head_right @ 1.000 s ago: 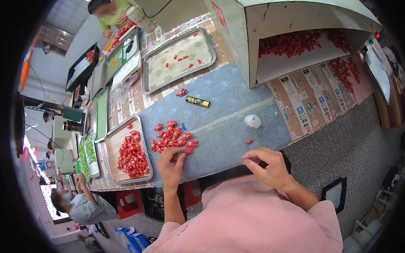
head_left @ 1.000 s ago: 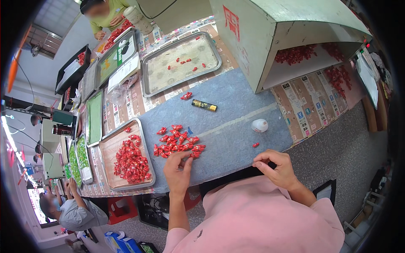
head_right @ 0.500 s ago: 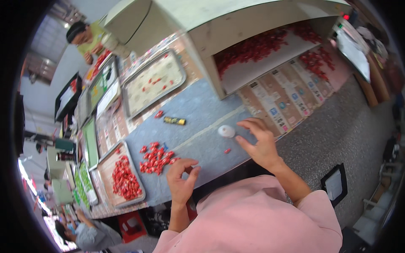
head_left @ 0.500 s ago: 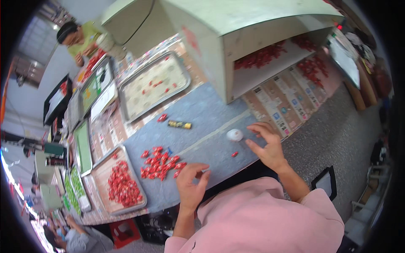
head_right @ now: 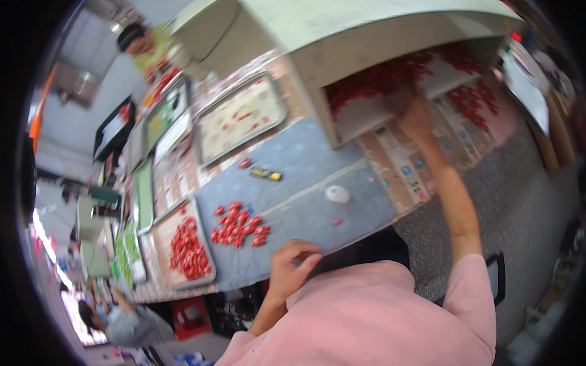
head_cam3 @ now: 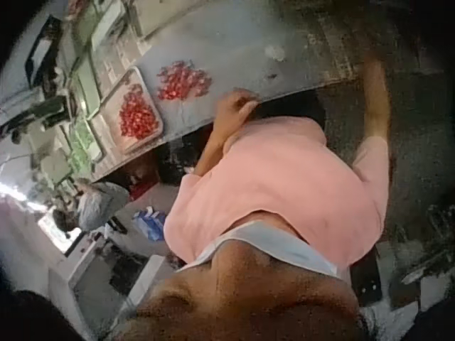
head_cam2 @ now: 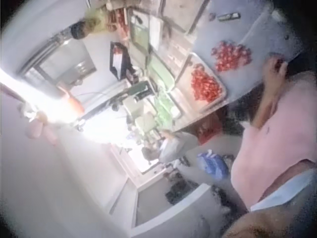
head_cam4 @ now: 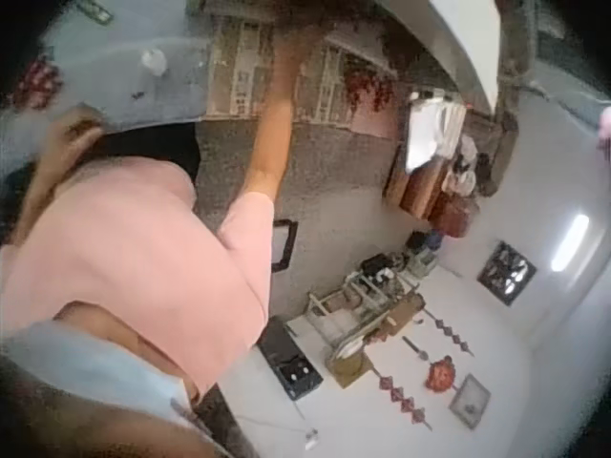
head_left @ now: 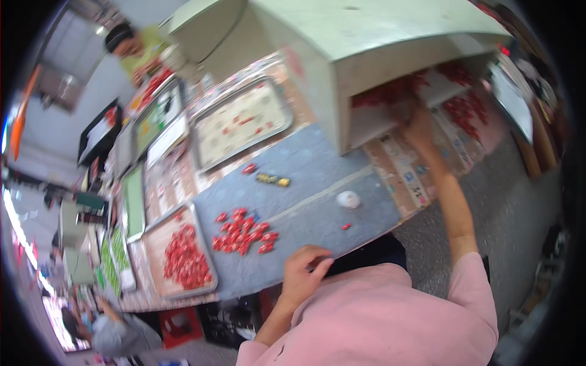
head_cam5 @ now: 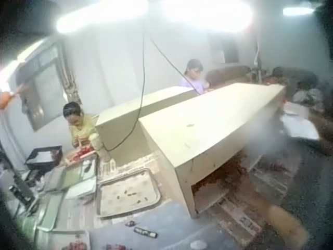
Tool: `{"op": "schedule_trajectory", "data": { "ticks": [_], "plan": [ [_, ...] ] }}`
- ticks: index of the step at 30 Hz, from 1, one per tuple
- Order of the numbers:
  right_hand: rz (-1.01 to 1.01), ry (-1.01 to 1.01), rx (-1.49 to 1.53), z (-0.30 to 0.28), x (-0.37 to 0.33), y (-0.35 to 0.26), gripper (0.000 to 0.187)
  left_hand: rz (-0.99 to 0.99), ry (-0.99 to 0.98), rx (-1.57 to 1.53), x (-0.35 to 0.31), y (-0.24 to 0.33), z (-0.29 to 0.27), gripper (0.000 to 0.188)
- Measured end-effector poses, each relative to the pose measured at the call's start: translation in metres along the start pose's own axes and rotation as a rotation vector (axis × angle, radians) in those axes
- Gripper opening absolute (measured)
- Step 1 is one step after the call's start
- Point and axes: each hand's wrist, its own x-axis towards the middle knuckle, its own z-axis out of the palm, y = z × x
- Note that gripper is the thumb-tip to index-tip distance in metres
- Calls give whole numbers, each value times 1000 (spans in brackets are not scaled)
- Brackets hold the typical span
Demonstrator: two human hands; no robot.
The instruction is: The person applies a small amount of liquid from a white bottle onto red candies and then wraps them in red foil. The wrapped candies are placed into a cardboard box. Another person is visible in the background performing a similar task.
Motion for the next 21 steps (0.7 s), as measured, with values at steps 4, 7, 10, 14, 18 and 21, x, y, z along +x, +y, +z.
{"op": "schedule_trajectory", "data": {
  "ticks": [4,7,10,14,18,21],
  "plan": [
    [-344,269,-290,36,64,48,54,-82,-40,-42,-10,6,3,13],
    [-257,344,-420,45,92,77,50,-115,-4,-55,-17,4,1,12],
    [-147,368,-569,50,108,102,48,-101,60,-36,-19,0,-6,11],
    [7,316,-410,78,109,119,47,-76,180,25,-18,1,-17,10],
    [151,294,-259,67,113,145,46,-57,238,59,-3,-13,-12,9],
    [112,233,-9,57,112,100,39,-48,285,-37,1,-19,-6,11]
  ]
}}
